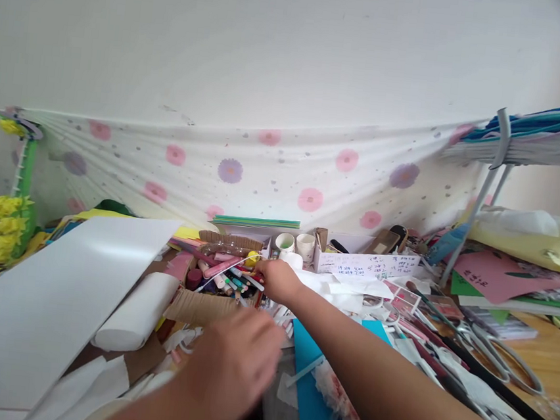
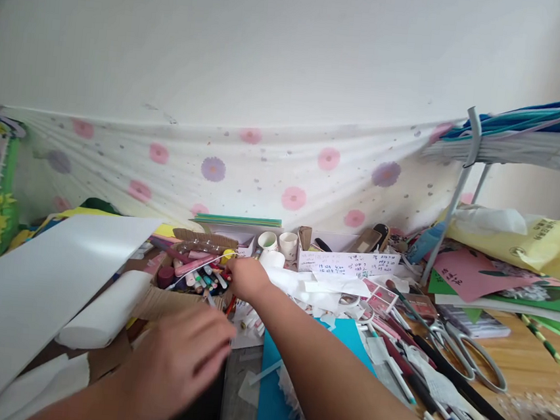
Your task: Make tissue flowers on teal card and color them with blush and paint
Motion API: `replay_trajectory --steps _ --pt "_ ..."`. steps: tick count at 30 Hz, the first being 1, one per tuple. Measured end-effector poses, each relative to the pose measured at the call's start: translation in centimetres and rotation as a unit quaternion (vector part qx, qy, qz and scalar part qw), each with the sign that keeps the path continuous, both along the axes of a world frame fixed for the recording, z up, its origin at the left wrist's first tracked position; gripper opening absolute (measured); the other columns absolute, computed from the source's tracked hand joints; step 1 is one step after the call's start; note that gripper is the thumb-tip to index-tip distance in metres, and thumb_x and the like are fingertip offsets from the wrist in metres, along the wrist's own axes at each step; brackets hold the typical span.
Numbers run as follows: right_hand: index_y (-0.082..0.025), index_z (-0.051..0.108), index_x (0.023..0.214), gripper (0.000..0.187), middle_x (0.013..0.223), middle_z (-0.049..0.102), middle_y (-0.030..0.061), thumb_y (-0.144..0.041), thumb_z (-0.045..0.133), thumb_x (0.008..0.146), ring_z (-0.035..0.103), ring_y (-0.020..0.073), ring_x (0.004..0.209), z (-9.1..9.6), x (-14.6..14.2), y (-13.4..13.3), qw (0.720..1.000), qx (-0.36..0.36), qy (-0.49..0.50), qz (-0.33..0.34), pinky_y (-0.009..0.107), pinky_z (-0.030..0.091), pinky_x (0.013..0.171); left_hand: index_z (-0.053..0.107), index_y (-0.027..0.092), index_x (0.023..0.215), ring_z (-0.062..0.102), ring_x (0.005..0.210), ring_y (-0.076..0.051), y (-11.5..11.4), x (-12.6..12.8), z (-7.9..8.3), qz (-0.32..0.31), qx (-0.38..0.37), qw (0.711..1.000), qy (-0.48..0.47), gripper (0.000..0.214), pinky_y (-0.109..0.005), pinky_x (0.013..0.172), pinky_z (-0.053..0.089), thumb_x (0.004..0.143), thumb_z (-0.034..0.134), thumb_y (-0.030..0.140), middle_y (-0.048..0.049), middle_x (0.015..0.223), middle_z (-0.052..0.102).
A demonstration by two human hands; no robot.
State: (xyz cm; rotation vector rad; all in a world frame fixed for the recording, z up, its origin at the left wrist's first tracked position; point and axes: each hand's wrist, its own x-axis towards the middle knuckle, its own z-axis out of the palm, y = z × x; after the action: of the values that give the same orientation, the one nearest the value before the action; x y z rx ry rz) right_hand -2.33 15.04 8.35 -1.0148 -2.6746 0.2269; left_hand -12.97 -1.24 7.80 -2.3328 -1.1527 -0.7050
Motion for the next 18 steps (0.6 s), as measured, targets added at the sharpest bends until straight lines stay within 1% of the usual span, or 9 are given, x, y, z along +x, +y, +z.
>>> replay_trajectory --steps 1,3,4,6,7,9,12,15,18 --pt "-0.016 0.061 0.117 0.028 0.117 0.064 0.0084 -0.032 0.06 0.094 0.065 0.0216 0.1 -0.1 0.1 0.1 1.0 0.001 0.002 0.009 0.042 0.055 0.085 0.062 0.022 0.112 0.063 0.095 -0.026 0.9 -0.9 0.4 0.036 -0.003 0.999 0.011 0.03 -0.043 0.08 0.055 0.082 0.067 0.018 -0.0087 0.108 0.066" --pt "-0.015 0.061 0.117 0.028 0.117 0.064 0.0084 -0.032 0.06 0.095 0.064 0.0217 0.1 -0.3 0.4 0.1 0.999 0.005 0.012 0.029 0.043 0.055 0.086 0.056 0.023 0.126 0.057 0.113 -0.035 2.7 -2.7 1.0 0.111 -0.006 0.993 0.04 0.057 -0.053 0.094 0.049 0.073 0.074 0.016 -0.013 0.124 0.062" --pt "-0.015 0.061 0.117 0.028 0.117 0.064 0.0085 -0.032 0.06 0.095 0.064 0.0217 0.101 -0.5 0.5 0.0 0.999 0.006 0.02 0.039 0.043 0.055 0.086 0.048 0.023 0.136 0.049 0.125 -0.039 3.5 -3.5 1.2 0.133 -0.003 0.99 0.056 0.074 -0.058 0.103 0.041 0.069 0.078 0.018 -0.0155 0.137 0.055" --pt "-0.016 0.061 0.119 0.029 0.119 0.063 0.0087 -0.032 0.06 0.095 0.064 0.0218 0.101 -0.8 0.7 -0.2 0.998 0.008 0.038 0.055 0.043 0.055 0.086 0.038 0.024 0.145 0.037 0.137 -0.042 5.0 -4.4 1.2 0.157 -0.034 0.983 0.089 0.088 -0.065 0.109 0.029 0.067 0.081 0.021 -0.0165 0.148 0.046" --pt "-0.016 0.06 0.119 0.029 0.119 0.063 0.0089 -0.032 0.059 0.095 0.064 0.0219 0.102 -0.9 0.9 -0.4 0.997 0.008 0.047 0.062 0.043 0.055 0.086 0.037 0.024 0.145 0.036 0.138 -0.042 5.8 -4.6 1.2 0.15 -0.049 0.982 0.099 0.092 -0.066 0.109 0.028 0.066 0.082 0.022 -0.0164 0.149 0.046" --pt "-0.016 0.06 0.12 0.029 0.119 0.063 0.0089 -0.032 0.059 0.095 0.064 0.0218 0.101 -1.2 1.1 -0.5 0.995 0.007 0.064 0.073 0.043 0.055 0.086 0.036 0.024 0.146 0.041 0.135 -0.039 7.1 -4.6 1.1 0.129 -0.073 0.982 0.117 0.093 -0.063 0.11 0.029 0.066 0.083 0.027 -0.0153 0.142 0.054" --pt "-0.015 0.062 0.116 0.027 0.115 0.065 0.0081 -0.032 0.06 0.095 0.065 0.0206 0.098 -1.4 1.4 -0.4 0.992 0.002 0.084 0.089 0.041 0.056 0.084 0.04 0.021 0.142 0.052 0.126 -0.033 8.5 -4.6 1.1 0.099 -0.09 0.982 0.133 0.079 -0.06 0.111 0.028 0.073 0.077 0.03 -0.0158 0.129 0.064" --pt "-0.015 0.063 0.113 0.025 0.112 0.066 0.0075 -0.032 0.06 0.095 0.066 0.0196 0.094 -1.7 1.5 0.0 0.99 -0.007 0.102 0.099 0.04 0.056 0.082 0.04 0.018 0.141 0.054 0.125 -0.032 9.1 -5.2 1.1 0.077 -0.09 0.983 0.142 0.073 -0.061 0.113 0.023 0.077 0.074 0.029 -0.0184 0.129 0.063" --pt "-0.014 0.064 0.109 0.022 0.108 0.067 0.0066 -0.03 0.059 0.095 0.066 0.019 0.093 -2.0 1.4 0.4 0.988 -0.02 0.117 0.101 0.039 0.056 0.082 0.034 0.019 0.144 0.051 0.128 -0.032 9.4 -6.2 0.9 0.049 -0.09 0.983 0.152 0.083 -0.062 0.113 0.021 0.075 0.078 0.035 -0.0192 0.133 0.06"
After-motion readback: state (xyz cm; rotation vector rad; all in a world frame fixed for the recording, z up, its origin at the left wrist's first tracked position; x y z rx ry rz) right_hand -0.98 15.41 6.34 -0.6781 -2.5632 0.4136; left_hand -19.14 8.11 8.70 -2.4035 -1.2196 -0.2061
